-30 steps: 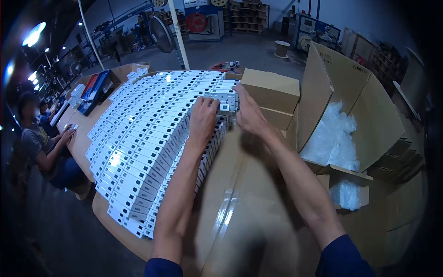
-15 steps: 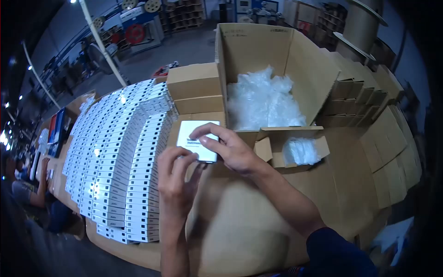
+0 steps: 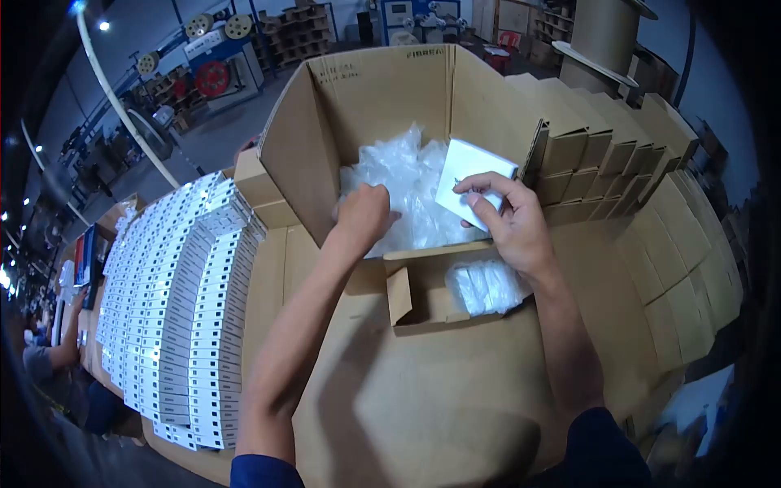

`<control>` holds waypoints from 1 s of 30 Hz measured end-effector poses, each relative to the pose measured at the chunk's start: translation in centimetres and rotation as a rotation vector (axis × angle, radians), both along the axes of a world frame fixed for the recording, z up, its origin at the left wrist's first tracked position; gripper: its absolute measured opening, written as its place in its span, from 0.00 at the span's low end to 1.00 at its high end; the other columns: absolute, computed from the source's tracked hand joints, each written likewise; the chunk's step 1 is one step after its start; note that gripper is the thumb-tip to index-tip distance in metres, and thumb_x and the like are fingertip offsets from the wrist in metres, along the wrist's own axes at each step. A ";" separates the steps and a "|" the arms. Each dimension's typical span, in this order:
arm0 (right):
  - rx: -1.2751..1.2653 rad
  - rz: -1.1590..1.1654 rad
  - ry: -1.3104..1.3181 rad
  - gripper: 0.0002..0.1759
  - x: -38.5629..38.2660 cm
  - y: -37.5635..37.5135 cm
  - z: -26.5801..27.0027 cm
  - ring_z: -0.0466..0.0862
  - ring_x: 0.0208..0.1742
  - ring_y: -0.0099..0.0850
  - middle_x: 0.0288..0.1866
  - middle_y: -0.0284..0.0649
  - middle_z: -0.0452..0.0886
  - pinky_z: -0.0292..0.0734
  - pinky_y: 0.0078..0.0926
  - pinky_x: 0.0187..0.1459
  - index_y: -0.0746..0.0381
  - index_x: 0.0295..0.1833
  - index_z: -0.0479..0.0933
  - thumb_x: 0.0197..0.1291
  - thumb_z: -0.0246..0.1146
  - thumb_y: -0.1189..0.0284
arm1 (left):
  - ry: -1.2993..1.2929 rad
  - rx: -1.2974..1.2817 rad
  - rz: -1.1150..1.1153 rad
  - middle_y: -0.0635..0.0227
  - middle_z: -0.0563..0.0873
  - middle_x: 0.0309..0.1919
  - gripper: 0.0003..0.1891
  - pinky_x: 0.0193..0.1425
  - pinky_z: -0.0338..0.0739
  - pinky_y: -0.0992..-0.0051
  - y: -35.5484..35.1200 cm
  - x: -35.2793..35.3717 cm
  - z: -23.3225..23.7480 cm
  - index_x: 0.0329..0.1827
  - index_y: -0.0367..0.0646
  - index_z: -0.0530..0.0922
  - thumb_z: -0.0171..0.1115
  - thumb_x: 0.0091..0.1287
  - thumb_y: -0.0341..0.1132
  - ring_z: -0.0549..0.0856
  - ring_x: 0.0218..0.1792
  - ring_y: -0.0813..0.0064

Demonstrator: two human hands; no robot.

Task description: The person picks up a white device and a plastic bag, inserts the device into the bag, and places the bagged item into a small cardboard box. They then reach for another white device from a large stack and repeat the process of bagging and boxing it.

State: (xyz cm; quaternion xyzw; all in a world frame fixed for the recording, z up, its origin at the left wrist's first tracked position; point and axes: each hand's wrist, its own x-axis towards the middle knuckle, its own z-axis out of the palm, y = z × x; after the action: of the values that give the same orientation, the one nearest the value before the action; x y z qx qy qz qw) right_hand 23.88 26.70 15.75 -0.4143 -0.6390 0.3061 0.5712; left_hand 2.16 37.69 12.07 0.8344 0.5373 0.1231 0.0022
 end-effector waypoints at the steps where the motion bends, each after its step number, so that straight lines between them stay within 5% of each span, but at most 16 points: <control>1: -0.014 0.005 -0.014 0.08 0.6 0.8 -0.7 0.81 0.33 0.18 0.39 0.32 0.84 0.76 0.18 0.33 0.61 0.49 0.86 0.69 0.64 0.78 | -0.043 -0.010 -0.038 0.42 0.89 0.36 0.13 0.49 0.85 0.54 0.8 -0.2 -0.5 0.41 0.33 0.89 0.75 0.61 0.36 0.89 0.39 0.42; 4: 0.033 0.000 0.039 0.08 0.8 2.0 -2.1 0.82 0.34 0.16 0.41 0.33 0.84 0.77 0.17 0.31 0.61 0.49 0.86 0.68 0.64 0.79 | -0.232 -0.022 -0.037 0.43 0.89 0.36 0.11 0.50 0.84 0.54 0.9 -0.8 -0.2 0.41 0.34 0.89 0.75 0.61 0.34 0.90 0.41 0.44; 8: 0.178 -0.253 -0.313 0.13 1.0 1.5 -1.5 0.86 0.47 0.34 0.48 0.43 0.87 0.82 0.33 0.52 0.59 0.51 0.86 0.62 0.73 0.67 | -0.460 0.103 -0.054 0.45 0.90 0.40 0.10 0.50 0.85 0.59 -3.0 -1.9 3.6 0.47 0.33 0.84 0.68 0.68 0.29 0.91 0.42 0.50; 9: 0.103 -0.279 -0.289 0.21 0.6 1.1 -0.9 0.84 0.53 0.44 0.49 0.46 0.87 0.77 0.40 0.61 0.58 0.54 0.86 0.58 0.77 0.60 | -0.495 0.108 -0.045 0.46 0.90 0.40 0.09 0.49 0.85 0.60 -4.3 -1.9 4.7 0.48 0.33 0.82 0.67 0.70 0.29 0.92 0.42 0.51; 13: 0.182 -0.417 -0.357 0.25 -1.0 2.2 -1.6 0.84 0.53 0.49 0.49 0.49 0.87 0.77 0.42 0.60 0.63 0.52 0.86 0.55 0.77 0.57 | -0.610 0.171 -0.085 0.47 0.90 0.39 0.07 0.47 0.85 0.63 -6.5 -1.6 6.9 0.48 0.34 0.78 0.63 0.74 0.29 0.92 0.44 0.54; 15: 0.035 -0.264 -0.277 0.23 -1.1 4.7 -3.0 0.86 0.49 0.49 0.44 0.51 0.88 0.78 0.42 0.58 0.65 0.48 0.86 0.56 0.77 0.58 | -0.692 0.195 -0.131 0.50 0.89 0.35 0.08 0.43 0.84 0.66 -6.3 -1.2 6.7 0.49 0.35 0.76 0.63 0.76 0.31 0.92 0.39 0.58; 17: 0.006 -0.169 -0.278 0.15 -1.5 6.0 -3.4 0.88 0.33 0.29 0.34 0.43 0.85 0.90 0.28 0.31 0.68 0.45 0.85 0.64 0.74 0.65 | -0.708 0.264 -0.054 0.52 0.89 0.34 0.09 0.42 0.82 0.67 -5.6 -0.4 6.0 0.50 0.36 0.76 0.63 0.76 0.32 0.90 0.35 0.61; 19: -0.083 -0.198 -0.266 0.14 -1.5 7.0 -3.4 0.87 0.33 0.28 0.35 0.42 0.85 0.91 0.29 0.32 0.69 0.44 0.85 0.66 0.72 0.66 | -0.818 0.301 -0.027 0.53 0.87 0.31 0.11 0.39 0.79 0.69 -4.1 0.2 4.4 0.48 0.35 0.77 0.65 0.76 0.36 0.85 0.29 0.66; 24: -0.298 -0.232 -0.058 0.15 -1.3 6.9 -1.9 0.86 0.33 0.27 0.38 0.40 0.85 0.91 0.28 0.31 0.69 0.45 0.85 0.72 0.66 0.64 | -0.877 0.290 0.012 0.49 0.84 0.27 0.12 0.35 0.77 0.65 -0.3 -0.4 2.1 0.38 0.32 0.78 0.67 0.74 0.34 0.80 0.25 0.59; 25: -0.295 -0.275 0.010 0.14 -1.6 6.5 -1.4 0.87 0.40 0.49 0.31 0.52 0.86 0.80 0.45 0.46 0.66 0.40 0.86 0.69 0.66 0.65 | -0.839 0.310 -0.004 0.48 0.84 0.27 0.12 0.35 0.77 0.64 0.5 -0.7 1.3 0.38 0.32 0.78 0.67 0.74 0.34 0.79 0.24 0.58; 30: 0.128 -0.473 -0.191 0.14 -0.7 9.0 -3.5 0.81 0.45 0.50 0.34 0.51 0.84 0.75 0.45 0.51 0.64 0.36 0.86 0.70 0.65 0.64 | -0.731 0.443 0.021 0.46 0.82 0.28 0.11 0.36 0.76 0.58 3.1 -1.4 -1.2 0.37 0.31 0.76 0.66 0.73 0.32 0.81 0.27 0.50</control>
State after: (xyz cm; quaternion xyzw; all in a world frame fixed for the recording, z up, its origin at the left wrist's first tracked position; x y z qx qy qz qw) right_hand 23.18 35.70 12.28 -0.5420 -0.5936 0.0826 0.5891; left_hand 0.75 40.78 10.84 0.7107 0.4701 0.5232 0.0121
